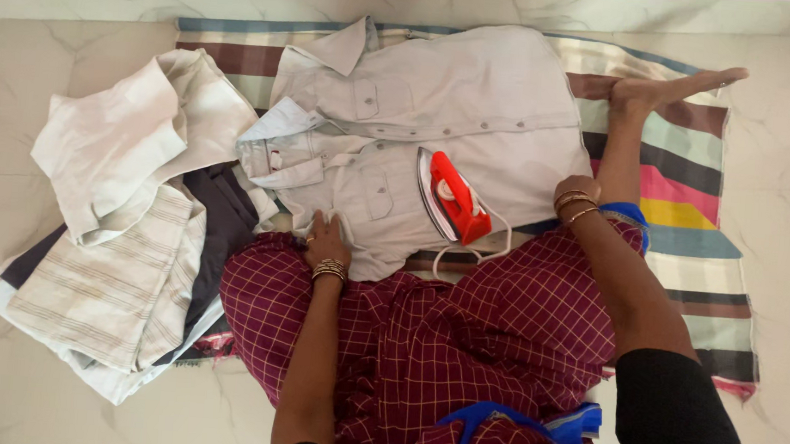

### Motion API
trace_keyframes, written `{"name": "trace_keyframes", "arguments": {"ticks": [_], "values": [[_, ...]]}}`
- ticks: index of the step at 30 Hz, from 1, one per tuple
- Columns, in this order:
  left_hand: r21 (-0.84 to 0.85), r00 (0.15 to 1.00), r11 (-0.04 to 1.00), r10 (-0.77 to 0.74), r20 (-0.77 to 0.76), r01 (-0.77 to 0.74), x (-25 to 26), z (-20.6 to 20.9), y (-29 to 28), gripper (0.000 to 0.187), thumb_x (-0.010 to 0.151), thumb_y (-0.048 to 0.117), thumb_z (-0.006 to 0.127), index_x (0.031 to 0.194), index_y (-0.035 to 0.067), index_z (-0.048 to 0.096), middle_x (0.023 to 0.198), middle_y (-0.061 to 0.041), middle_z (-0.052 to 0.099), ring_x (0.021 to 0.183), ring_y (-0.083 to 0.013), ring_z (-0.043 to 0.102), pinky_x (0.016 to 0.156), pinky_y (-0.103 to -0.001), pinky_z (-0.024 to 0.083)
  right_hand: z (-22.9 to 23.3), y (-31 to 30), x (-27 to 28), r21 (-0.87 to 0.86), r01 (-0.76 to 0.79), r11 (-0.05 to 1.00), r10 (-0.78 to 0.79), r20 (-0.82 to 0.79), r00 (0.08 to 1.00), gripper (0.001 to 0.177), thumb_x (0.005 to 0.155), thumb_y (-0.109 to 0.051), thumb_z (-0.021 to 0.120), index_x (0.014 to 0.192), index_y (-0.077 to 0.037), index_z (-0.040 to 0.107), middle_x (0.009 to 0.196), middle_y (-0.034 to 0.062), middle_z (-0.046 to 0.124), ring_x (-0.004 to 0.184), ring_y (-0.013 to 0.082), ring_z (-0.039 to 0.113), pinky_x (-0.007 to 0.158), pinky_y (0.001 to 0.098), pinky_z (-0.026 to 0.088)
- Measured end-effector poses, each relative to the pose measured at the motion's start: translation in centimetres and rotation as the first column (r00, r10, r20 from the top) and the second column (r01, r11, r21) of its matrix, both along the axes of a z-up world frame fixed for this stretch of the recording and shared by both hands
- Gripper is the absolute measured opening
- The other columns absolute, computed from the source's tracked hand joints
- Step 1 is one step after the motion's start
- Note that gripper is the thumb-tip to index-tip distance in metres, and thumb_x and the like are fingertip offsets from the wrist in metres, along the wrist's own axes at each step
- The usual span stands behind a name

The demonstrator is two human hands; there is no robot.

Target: The person irons a white cloth and then a white shirt on a mat on the floor. They use a red iron to smooth the fabric, adjusting the items as needed.

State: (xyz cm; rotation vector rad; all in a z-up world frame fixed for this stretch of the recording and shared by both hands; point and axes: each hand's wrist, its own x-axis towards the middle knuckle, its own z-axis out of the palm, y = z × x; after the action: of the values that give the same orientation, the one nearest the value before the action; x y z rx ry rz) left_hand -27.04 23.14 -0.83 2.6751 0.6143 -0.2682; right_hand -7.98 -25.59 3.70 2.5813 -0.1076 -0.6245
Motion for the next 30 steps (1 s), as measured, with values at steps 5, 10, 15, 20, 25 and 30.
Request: {"name": "trace_keyframes", "arguments": {"ticks": [5,10,15,20,25,30], "values": [[0.117,0.998,0.993,-0.014,-0.053,0.021,0.4,-0.2,-0.5,0.081,0.079,0.024,0.076,0.153,0.023,0.043,0.172,-0.007,0.013,0.143,-0.033,0.04,0.112,-0.057,0.037,3.0,0.6,0.0,0.14,-0.063,0.988,0.032,0.213,0.977,0.029,0.103,-0.024,0.058,0.125,-0.016,0.076,0.12,0.0145,0.075,0.106,0.0326,0.073,0.083,0.0458,0.059],[0.219,0.907,0.907,-0.395,0.146,0.36,0.9,-0.4,-5.2,0.065,0.099,0.04,0.055,0.159,0.026,0.037,0.174,-0.006,0.014,0.153,-0.0297,0.028,0.118,-0.063,0.022,1.6,9.2,-5.3,0.824,-0.267,0.499,-0.068,0.345,0.936,0.081,0.092,-0.061,0.06,0.156,-0.015,0.041,0.12,0.0127,0.074,0.104,0.0297,0.072,0.088,0.0451,0.057],[-0.015,0.824,0.842,-0.53,-0.201,0.539,0.2,1.4,-7.8,0.073,0.098,0.061,0.042,0.163,0.036,0.019,0.174,-0.001,-0.005,0.159,-0.033,-0.003,0.118,-0.073,-0.001,1.0,15.8,-9.0,0.846,-0.348,0.404,-0.039,0.396,0.917,0.083,0.086,-0.06,0.066,0.156,-0.021,0.042,0.128,0.0093,0.069,0.105,0.0344,0.067,0.092,0.0462,0.053],[0.038,0.802,0.817,-0.554,-0.224,0.575,0.1,2.6,-7.9,0.073,0.1,0.063,0.037,0.163,0.035,0.015,0.174,-0.003,-0.008,0.158,-0.0361,-0.006,0.116,-0.075,-0.002,2.5,17.1,-9.7,0.819,-0.432,0.377,-0.065,0.488,0.87,0.064,0.083,-0.046,0.071,0.14,-0.023,0.055,0.135,0.0083,0.064,0.101,0.0336,0.069,0.083,0.0442,0.057],[0.061,0.804,0.82,-0.539,-0.253,0.569,-0.1,2.1,-8.5,0.073,0.1,0.065,0.035,0.164,0.037,0.015,0.174,-0.001,-0.007,0.159,-0.0353,-0.004,0.119,-0.073,0.001,1.9,17.2,-10.5,0.871,-0.282,0.403,-0.169,0.373,0.912,0.052,0.09,-0.029,0.062,0.142,-0.031,0.059,0.123,0.0087,0.067,0.089,0.0321,0.072,0.075,0.0434,0.06],[0.116,0.78,0.789,-0.553,-0.293,0.603,0.4,1.1,-7.4,0.072,0.1,0.066,0.03,0.164,0.038,0.011,0.174,0.0,-0.008,0.158,-0.0343,-0.004,0.119,-0.073,0.002,0.3,11.7,-9.1,0.841,-0.185,0.508,-0.449,0.442,0.776,0.042,0.096,-0.034,0.063,0.136,-0.023,0.064,0.12,0.0225,0.064,0.084,0.0385,0.07,0.074,0.05,0.058]]}}
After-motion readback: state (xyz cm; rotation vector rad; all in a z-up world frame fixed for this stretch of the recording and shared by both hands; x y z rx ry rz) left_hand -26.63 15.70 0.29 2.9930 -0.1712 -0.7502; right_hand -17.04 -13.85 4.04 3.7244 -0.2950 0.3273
